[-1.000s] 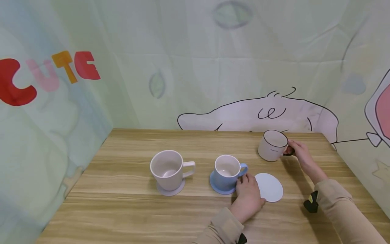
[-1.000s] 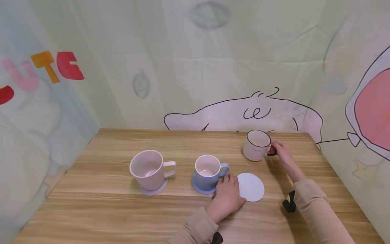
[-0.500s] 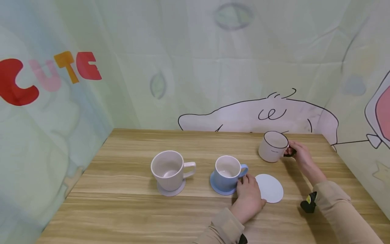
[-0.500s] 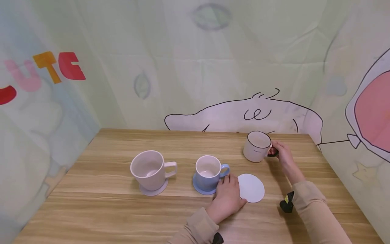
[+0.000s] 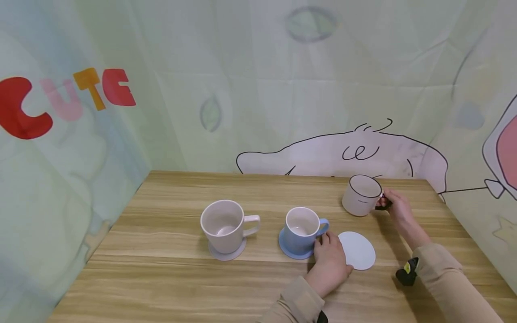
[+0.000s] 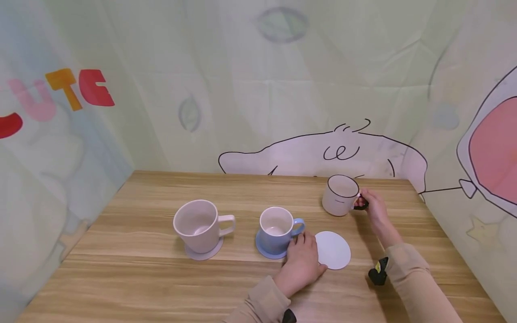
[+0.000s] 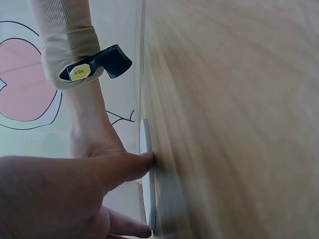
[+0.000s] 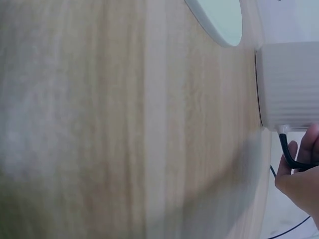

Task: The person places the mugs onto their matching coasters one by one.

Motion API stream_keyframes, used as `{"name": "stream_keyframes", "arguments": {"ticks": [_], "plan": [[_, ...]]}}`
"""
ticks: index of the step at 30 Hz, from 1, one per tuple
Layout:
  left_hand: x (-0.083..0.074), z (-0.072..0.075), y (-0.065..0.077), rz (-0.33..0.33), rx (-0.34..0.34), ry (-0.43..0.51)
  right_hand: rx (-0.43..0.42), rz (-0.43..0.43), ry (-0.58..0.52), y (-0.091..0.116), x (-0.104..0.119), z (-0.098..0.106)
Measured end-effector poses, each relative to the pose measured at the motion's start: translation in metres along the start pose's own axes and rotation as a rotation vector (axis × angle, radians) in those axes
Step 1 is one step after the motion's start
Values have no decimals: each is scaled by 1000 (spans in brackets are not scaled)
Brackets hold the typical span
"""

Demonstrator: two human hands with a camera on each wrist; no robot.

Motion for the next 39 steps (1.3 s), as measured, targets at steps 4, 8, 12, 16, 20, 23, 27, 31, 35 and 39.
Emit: {"name": "stream_keyframes", "arguments": {"ticks": [4,8,12,16,20,23,27,31,35,39], "plan": [[-1,0,0,-1,1,-4,-8,23,-52,3,1,0],[-2,-1,-1,-1,-2,-13,-44,14,-95,6,1,3],[-2,-3,-1,-3,0,-18,-87,-12,-160,10,4,5],[-3,-4,-2,-3,9,-21,-101,-14,-201,13,8,5],[-2,-4,-2,-2,16,-17,-91,-10,-181,14,9,5],[-2,-3,-1,-3,17,-17,-79,-2,-151,15,10,4],[-1,-2,-1,-4,14,-19,-65,15,-134,16,12,3],[0,0,0,-4,14,-20,-51,23,-140,19,12,2],[0,1,1,-3,7,-20,-34,32,-161,22,13,1],[0,2,1,2,-2,-9,-12,48,-172,26,14,0]]}}
Point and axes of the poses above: each hand's wrist, its own y-axis away from the middle knuckle, its own z-axis out of the back of the hand, x = y × z, the point moved 7 cm from there along -y, towards the middle knuckle, and after that the axes turned 11 degrees about -x, right-handed, at the moved point
